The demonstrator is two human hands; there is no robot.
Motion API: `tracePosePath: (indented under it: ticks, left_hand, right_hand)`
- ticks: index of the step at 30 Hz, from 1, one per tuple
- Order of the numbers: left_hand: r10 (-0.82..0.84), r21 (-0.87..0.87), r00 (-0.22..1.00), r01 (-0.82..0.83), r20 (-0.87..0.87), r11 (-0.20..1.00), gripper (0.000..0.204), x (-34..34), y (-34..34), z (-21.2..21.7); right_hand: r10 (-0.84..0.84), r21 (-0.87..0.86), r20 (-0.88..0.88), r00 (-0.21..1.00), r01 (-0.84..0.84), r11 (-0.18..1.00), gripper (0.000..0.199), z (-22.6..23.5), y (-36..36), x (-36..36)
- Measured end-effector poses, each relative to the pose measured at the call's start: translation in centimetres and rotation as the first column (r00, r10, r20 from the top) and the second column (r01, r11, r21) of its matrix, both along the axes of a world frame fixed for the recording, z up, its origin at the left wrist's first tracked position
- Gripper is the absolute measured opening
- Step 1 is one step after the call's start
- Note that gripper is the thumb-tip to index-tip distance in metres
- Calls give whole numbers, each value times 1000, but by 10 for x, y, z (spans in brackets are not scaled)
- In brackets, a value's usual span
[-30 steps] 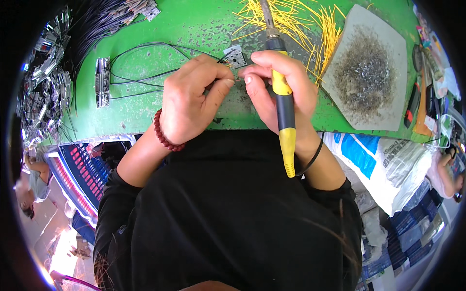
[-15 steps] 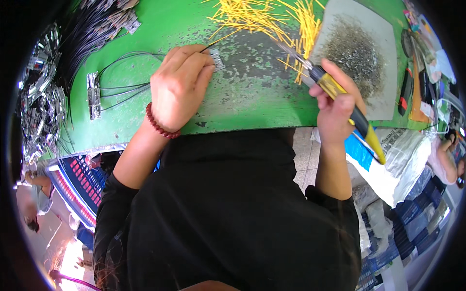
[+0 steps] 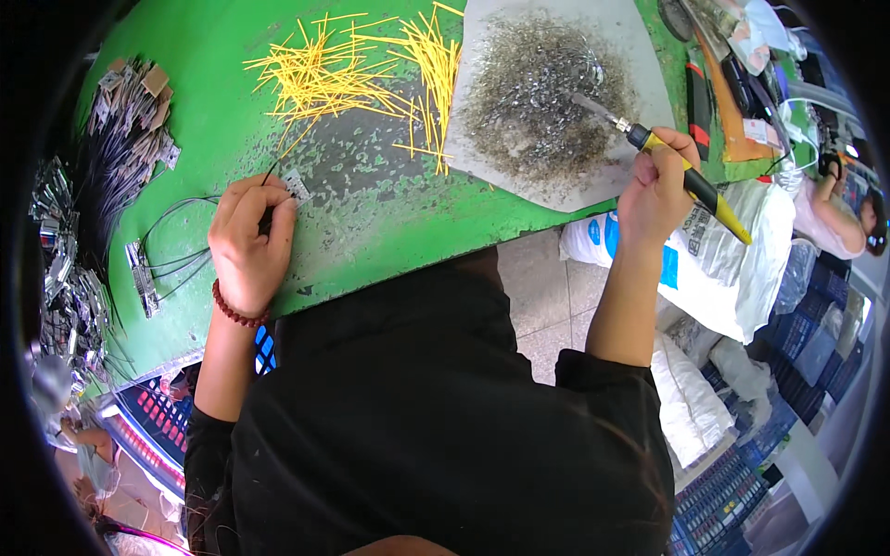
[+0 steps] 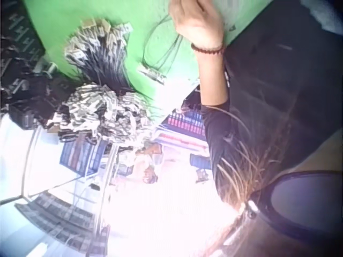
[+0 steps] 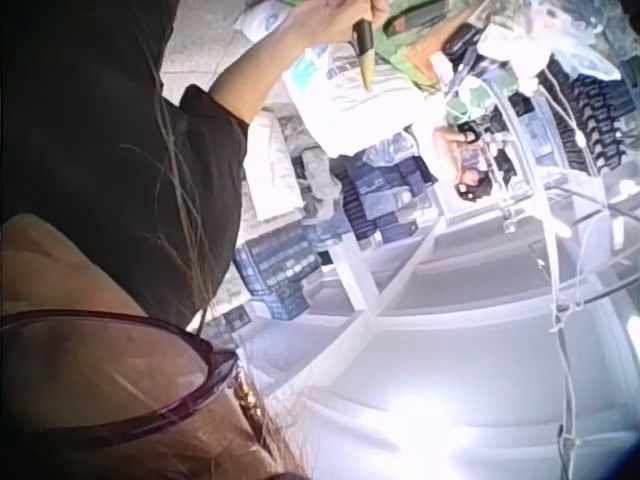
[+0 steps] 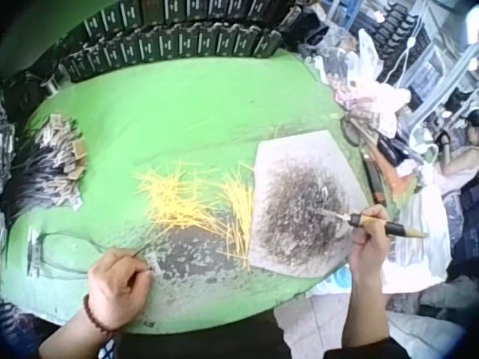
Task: The person solders wires to circuit boards using a soldering iron and then fits the assembled boards into plastic housings. They pick up the components by hand, join them with the iron, and position the boards inside the housings to solder additional connections.
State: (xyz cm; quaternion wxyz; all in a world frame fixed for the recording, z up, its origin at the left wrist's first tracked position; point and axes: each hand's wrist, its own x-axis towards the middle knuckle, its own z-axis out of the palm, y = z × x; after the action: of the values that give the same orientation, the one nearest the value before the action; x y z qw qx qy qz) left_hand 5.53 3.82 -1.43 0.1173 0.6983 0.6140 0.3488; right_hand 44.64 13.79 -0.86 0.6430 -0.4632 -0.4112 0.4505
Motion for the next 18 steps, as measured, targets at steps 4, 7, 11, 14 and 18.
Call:
tracePosePath:
  ticks: [4,7,11,14,18]
  left_hand:
    - [29,-25,999,-31,-43,999,11,3,-1,8]
    - [31,-68,999,-34,-37,997,10,4,3,9]
    - [38,-101,998,-42,-39,994,10,5,3,13]
    - [31,-101,999,-35,-41,994,10,5,4,15]
    - [37,-120,999,-38,-8,992,10,5,6,16]
  right_hand:
    - [-179,27,100,979,177,984,7,-4,18,-12]
    - [-187,71,199,962,176,982,6,-4,28,-20]
    - [-214,109,267,939,191,975,5,-9,33,-22]
    - [-225,111,273,935,202,973,4,-9,34,-25]
    - [-197,126,173,965,177,976,1,-12,32,-17]
